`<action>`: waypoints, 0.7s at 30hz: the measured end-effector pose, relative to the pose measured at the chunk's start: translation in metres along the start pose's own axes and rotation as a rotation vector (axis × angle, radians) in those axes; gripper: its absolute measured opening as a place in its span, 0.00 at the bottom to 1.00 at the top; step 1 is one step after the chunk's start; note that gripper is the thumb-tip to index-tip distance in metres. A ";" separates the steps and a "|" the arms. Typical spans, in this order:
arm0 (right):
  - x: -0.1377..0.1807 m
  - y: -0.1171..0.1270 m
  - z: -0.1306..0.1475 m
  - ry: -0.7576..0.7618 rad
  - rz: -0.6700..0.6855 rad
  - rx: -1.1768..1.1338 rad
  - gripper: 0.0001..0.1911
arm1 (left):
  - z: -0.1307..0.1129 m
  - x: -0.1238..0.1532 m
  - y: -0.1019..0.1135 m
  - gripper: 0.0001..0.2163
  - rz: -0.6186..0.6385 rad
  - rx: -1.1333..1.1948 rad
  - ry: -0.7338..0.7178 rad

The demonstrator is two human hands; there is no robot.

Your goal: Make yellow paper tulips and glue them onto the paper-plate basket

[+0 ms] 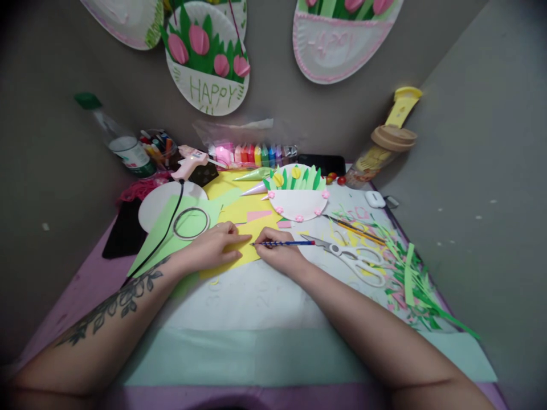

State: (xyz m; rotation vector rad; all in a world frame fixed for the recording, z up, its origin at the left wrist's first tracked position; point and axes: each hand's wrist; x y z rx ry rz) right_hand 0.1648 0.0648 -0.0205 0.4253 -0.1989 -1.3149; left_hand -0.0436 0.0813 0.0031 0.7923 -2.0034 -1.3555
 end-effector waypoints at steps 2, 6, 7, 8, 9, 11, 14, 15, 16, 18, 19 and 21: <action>0.000 0.000 0.000 0.008 -0.005 0.007 0.04 | 0.000 0.000 0.000 0.21 0.000 -0.002 -0.002; 0.000 0.001 -0.002 0.015 -0.017 0.013 0.04 | 0.000 0.000 -0.001 0.21 -0.007 -0.007 -0.006; 0.000 0.001 -0.003 0.018 -0.020 0.007 0.04 | 0.000 0.000 -0.001 0.21 -0.008 -0.009 -0.004; 0.000 0.001 -0.004 0.022 -0.022 0.002 0.05 | 0.000 0.000 -0.001 0.21 -0.008 -0.011 -0.002; 0.000 0.001 -0.004 0.025 -0.022 0.001 0.05 | 0.000 0.000 -0.001 0.21 -0.007 -0.013 -0.002; 0.000 0.001 -0.005 0.026 -0.022 0.006 0.05 | 0.001 0.000 -0.002 0.21 -0.008 -0.016 -0.003; 0.000 0.001 -0.005 0.028 -0.032 0.003 0.05 | 0.001 0.000 -0.002 0.21 -0.010 -0.014 -0.006; 0.001 0.001 -0.005 0.030 -0.035 -0.002 0.05 | 0.001 0.000 -0.002 0.21 -0.010 -0.012 -0.006; 0.001 0.001 -0.004 0.032 -0.035 -0.004 0.04 | 0.001 0.000 -0.002 0.21 -0.008 -0.009 -0.004; 0.001 0.001 -0.002 0.035 -0.023 0.001 0.04 | 0.001 0.000 -0.003 0.21 -0.005 -0.005 0.000; 0.001 0.000 -0.001 0.036 -0.012 0.007 0.04 | 0.001 0.000 -0.003 0.21 -0.005 -0.004 0.002; 0.001 0.000 0.000 0.036 0.009 0.012 0.04 | 0.001 0.000 -0.003 0.21 -0.008 -0.001 0.000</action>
Point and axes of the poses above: each hand's wrist, its own x-axis away from the middle knuckle, its own y-axis out of the back of the hand, z = x × y, and after that the axes turned 7 degrees about -x, right-handed
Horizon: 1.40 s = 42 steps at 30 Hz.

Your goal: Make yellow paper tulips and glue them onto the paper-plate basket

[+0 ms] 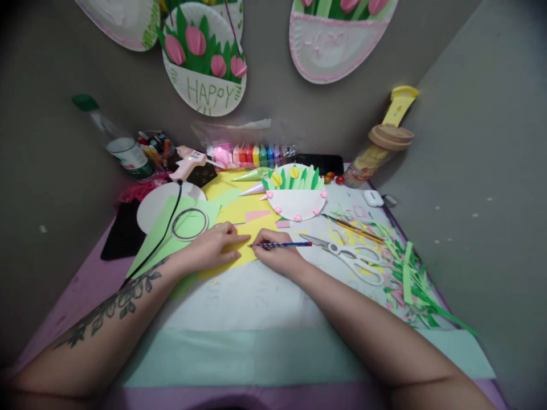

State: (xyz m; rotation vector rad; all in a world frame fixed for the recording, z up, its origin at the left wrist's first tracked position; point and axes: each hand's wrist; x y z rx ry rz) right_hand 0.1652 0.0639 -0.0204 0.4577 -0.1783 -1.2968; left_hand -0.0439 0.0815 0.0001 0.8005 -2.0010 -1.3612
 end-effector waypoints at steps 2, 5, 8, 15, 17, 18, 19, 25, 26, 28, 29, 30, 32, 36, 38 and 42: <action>0.000 0.000 0.001 0.000 0.018 -0.001 0.04 | 0.000 0.000 0.000 0.20 -0.005 0.001 -0.004; 0.000 0.000 0.000 0.001 0.037 0.000 0.04 | -0.001 0.000 0.001 0.20 -0.008 -0.001 -0.003; 0.001 0.000 0.000 0.013 0.030 0.003 0.04 | -0.001 0.000 0.001 0.20 -0.005 -0.004 -0.003; 0.000 -0.001 0.000 -0.012 -0.020 0.008 0.05 | -0.001 0.000 0.002 0.21 0.004 -0.007 -0.001; 0.000 0.000 -0.001 -0.016 -0.038 0.005 0.05 | -0.002 0.000 0.003 0.21 0.008 -0.007 0.000; 0.000 0.000 -0.001 -0.017 -0.049 0.000 0.05 | -0.002 0.001 0.003 0.21 0.010 -0.006 0.003; 0.000 0.001 -0.002 -0.016 -0.061 -0.006 0.05 | -0.002 0.001 0.004 0.21 0.013 -0.005 0.007; 0.002 0.000 -0.002 -0.005 -0.031 0.012 0.04 | -0.003 0.001 0.003 0.21 0.010 -0.008 0.009; 0.002 -0.001 -0.001 0.000 -0.018 0.021 0.04 | -0.003 0.001 0.003 0.21 0.009 -0.009 0.008; 0.002 -0.002 0.000 0.013 -0.002 0.035 0.04 | -0.003 0.001 0.004 0.20 0.014 -0.010 0.010; 0.002 -0.003 0.000 0.019 0.001 0.037 0.04 | -0.003 0.001 0.004 0.20 0.017 -0.010 0.013; 0.002 -0.003 0.000 0.023 0.000 0.038 0.04 | -0.003 0.000 0.004 0.20 0.017 -0.009 0.013; 0.002 -0.003 0.000 0.023 -0.008 0.038 0.04 | -0.003 0.001 0.004 0.20 0.016 -0.006 0.012; 0.001 -0.002 -0.001 -0.001 -0.036 0.042 0.04 | -0.001 0.001 0.002 0.21 0.007 -0.005 0.004; 0.001 -0.001 -0.003 -0.009 -0.046 0.036 0.04 | -0.001 0.001 0.001 0.21 0.002 -0.010 0.006; 0.004 0.002 -0.006 -0.002 -0.077 0.003 0.04 | 0.000 0.000 0.000 0.21 -0.003 -0.014 -0.001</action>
Point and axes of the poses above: each hand's wrist, its own x-axis away from the middle knuckle, its own y-axis out of the back of the hand, z = x × y, and after that the axes turned 7 degrees about -x, right-handed
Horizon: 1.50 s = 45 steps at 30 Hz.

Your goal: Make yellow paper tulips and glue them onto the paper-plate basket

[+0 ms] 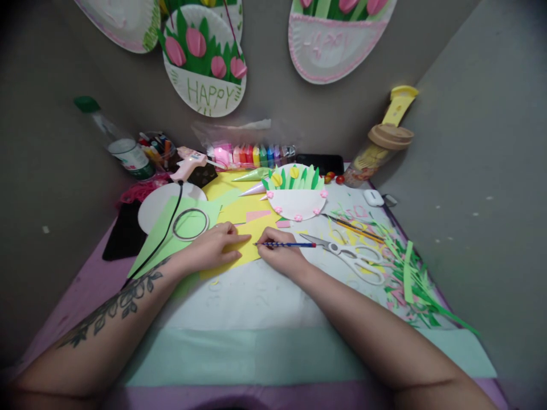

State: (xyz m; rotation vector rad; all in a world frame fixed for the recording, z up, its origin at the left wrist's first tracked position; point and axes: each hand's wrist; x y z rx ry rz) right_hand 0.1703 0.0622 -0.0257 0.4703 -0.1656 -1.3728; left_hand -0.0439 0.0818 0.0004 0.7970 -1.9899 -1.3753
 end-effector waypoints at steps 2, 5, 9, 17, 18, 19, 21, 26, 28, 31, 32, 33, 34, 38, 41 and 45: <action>0.001 0.001 -0.001 -0.002 -0.020 -0.011 0.04 | 0.000 0.000 0.000 0.21 0.001 0.001 -0.006; 0.001 0.001 -0.001 0.001 -0.012 -0.005 0.04 | 0.000 0.000 0.000 0.21 0.002 0.002 -0.005; -0.001 -0.002 0.002 -0.003 0.018 0.017 0.04 | -0.001 0.001 0.001 0.21 0.002 0.004 0.000; -0.001 -0.001 0.001 0.013 0.017 0.029 0.05 | -0.001 0.000 0.001 0.21 0.008 0.018 0.003; 0.000 0.000 0.000 0.011 0.011 0.022 0.05 | -0.001 0.000 0.001 0.21 0.007 0.018 0.002; 0.001 0.001 0.000 0.005 0.003 0.013 0.05 | -0.001 0.000 0.001 0.21 0.007 0.017 0.001; 0.003 0.002 -0.002 -0.017 -0.015 0.000 0.04 | -0.001 0.000 0.002 0.21 0.008 0.016 0.003; 0.003 0.002 -0.003 -0.028 -0.029 -0.010 0.03 | -0.001 0.000 0.002 0.21 0.005 0.016 0.000; 0.002 0.001 -0.002 -0.016 -0.018 -0.004 0.03 | -0.002 0.001 0.002 0.21 0.004 0.022 0.005; 0.001 0.001 -0.001 -0.010 0.003 0.006 0.04 | -0.001 0.000 0.002 0.22 0.005 0.028 0.008; 0.002 0.001 -0.001 -0.012 0.008 0.007 0.04 | -0.001 0.000 0.002 0.22 0.006 0.027 0.009; 0.002 0.002 0.000 -0.013 0.012 0.006 0.04 | -0.001 0.000 0.002 0.22 0.007 0.026 0.008; 0.003 0.003 0.000 -0.014 0.018 0.003 0.05 | -0.001 0.000 0.002 0.22 0.008 0.024 0.007; 0.005 0.006 -0.001 -0.020 0.034 -0.029 0.05 | -0.002 0.000 0.002 0.21 0.009 0.023 0.005; 0.005 0.006 -0.002 -0.027 0.019 -0.042 0.04 | -0.002 0.000 0.002 0.21 0.010 0.035 0.011; 0.004 0.005 -0.002 -0.024 0.027 -0.013 0.04 | -0.001 0.000 0.001 0.21 0.007 0.036 0.007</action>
Point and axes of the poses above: each hand's wrist, its own x-axis away from the middle knuckle, its own y-axis out of the back of the hand, z = x × y, and after that the axes turned 7 degrees about -x, right-handed
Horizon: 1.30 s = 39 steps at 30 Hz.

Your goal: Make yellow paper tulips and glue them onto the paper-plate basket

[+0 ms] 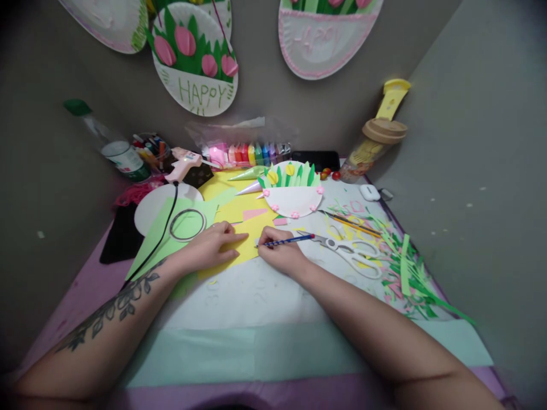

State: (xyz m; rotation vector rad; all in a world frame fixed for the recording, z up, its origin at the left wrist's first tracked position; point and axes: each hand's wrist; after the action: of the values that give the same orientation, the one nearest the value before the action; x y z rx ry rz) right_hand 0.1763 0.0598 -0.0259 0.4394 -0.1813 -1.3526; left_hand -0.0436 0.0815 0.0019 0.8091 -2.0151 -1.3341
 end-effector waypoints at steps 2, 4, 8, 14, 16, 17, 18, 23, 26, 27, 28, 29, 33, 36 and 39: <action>0.000 0.001 0.000 0.003 0.017 0.004 0.05 | 0.000 0.000 0.000 0.21 -0.001 -0.008 -0.007; 0.001 0.002 0.001 0.002 0.046 -0.016 0.05 | 0.000 -0.001 0.000 0.21 -0.002 -0.015 -0.010; 0.001 0.004 0.001 -0.014 0.034 -0.065 0.05 | 0.000 -0.001 0.000 0.21 -0.001 -0.023 -0.005; 0.002 0.003 0.001 -0.021 0.087 -0.068 0.05 | 0.000 -0.001 0.000 0.21 0.004 -0.033 -0.006; 0.003 0.003 0.000 -0.034 0.098 -0.098 0.04 | -0.001 -0.001 0.000 0.21 0.006 -0.037 0.000; 0.003 0.003 0.000 -0.037 0.093 -0.110 0.04 | -0.001 -0.001 0.001 0.21 0.008 -0.037 0.003; 0.003 0.003 -0.001 -0.036 0.084 -0.119 0.04 | -0.001 -0.001 0.001 0.21 0.009 -0.037 0.006; 0.002 0.005 -0.004 -0.020 0.072 -0.180 0.05 | -0.001 -0.001 0.001 0.21 0.010 -0.044 0.004; 0.002 0.004 -0.002 -0.014 0.109 -0.133 0.04 | 0.000 -0.001 0.000 0.21 0.000 -0.041 -0.006; 0.002 0.003 -0.002 -0.007 0.125 -0.102 0.04 | 0.000 -0.001 -0.001 0.21 -0.002 -0.040 -0.007; 0.002 0.003 -0.001 0.001 0.139 -0.074 0.04 | 0.000 -0.001 -0.001 0.21 -0.004 -0.039 -0.006; 0.002 0.002 -0.001 0.009 0.150 -0.051 0.05 | 0.000 -0.001 -0.001 0.21 -0.005 -0.038 -0.006; 0.002 0.000 0.001 0.028 0.168 -0.018 0.05 | 0.000 0.000 -0.001 0.21 -0.004 -0.038 -0.008; 0.001 0.001 0.002 0.033 0.187 -0.012 0.06 | 0.000 0.000 -0.001 0.21 -0.007 -0.042 -0.010; 0.002 0.002 0.002 0.022 0.201 -0.024 0.06 | 0.001 -0.001 -0.002 0.21 -0.007 -0.046 -0.008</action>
State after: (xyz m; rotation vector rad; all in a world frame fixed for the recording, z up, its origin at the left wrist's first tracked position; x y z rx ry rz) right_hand 0.1780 0.0581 -0.0233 0.4053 -0.1857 -1.1515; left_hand -0.0435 0.0822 0.0000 0.7919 -1.9822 -1.3838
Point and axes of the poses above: each hand's wrist, its own x-axis away from the middle knuckle, its own y-axis out of the back of the hand, z = x × y, and after that the axes turned 7 degrees about -x, right-handed
